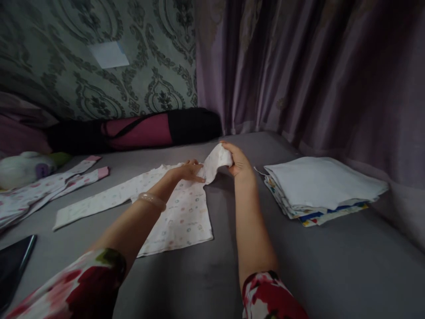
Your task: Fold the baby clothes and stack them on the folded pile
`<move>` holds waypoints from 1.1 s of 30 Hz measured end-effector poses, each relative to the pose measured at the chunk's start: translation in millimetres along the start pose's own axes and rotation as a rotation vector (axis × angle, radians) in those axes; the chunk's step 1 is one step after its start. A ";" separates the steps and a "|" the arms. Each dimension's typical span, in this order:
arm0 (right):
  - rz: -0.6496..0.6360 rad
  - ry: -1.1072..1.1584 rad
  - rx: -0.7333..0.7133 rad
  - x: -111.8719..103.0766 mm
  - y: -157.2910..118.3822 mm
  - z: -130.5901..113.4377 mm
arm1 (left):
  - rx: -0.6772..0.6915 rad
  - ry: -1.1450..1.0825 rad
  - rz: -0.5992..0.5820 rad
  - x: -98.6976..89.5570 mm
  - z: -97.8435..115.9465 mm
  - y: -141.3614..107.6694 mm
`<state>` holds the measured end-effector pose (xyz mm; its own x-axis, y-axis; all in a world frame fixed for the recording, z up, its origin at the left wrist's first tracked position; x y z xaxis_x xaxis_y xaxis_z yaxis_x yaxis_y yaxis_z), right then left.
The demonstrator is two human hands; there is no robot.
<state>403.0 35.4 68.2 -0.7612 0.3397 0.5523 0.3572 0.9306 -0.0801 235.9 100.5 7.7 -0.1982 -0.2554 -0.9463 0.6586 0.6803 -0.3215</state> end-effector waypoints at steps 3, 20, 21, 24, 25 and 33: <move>-0.033 0.065 0.079 26.8 -7.5 15.7 | -0.019 -0.003 -0.037 -4.7 4.0 5.2; 0.083 0.074 0.088 39.3 -10.3 38.6 | -0.393 -1.247 0.550 41.6 -80.2 -80.9; 0.084 0.072 0.090 40.7 -10.0 42.1 | -0.421 -1.368 0.572 48.4 -87.7 -90.5; 0.082 0.028 0.085 47.5 -9.7 57.4 | -0.468 -1.624 0.611 62.6 -100.7 -109.6; 0.086 -0.002 0.066 50.4 -10.6 62.9 | -0.475 -1.680 0.614 65.1 -102.0 -112.4; -0.425 -0.252 0.033 112.4 -44.1 106.4 | -0.446 -1.928 0.471 63.6 -96.2 -109.3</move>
<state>244.0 47.1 45.6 -0.9444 -0.0520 0.3247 -0.0272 0.9964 0.0804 81.5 76.0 -20.5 0.9715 -0.0900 0.2195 0.1700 0.9094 -0.3796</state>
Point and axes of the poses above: each hand's wrist, its own y-axis towards the middle knuckle, its own x-axis out of the palm, z = x × y, the point moved 7 cm from there along y, towards the middle knuckle, and after that the axes turned 10 degrees about y, right-handed, at the moved point
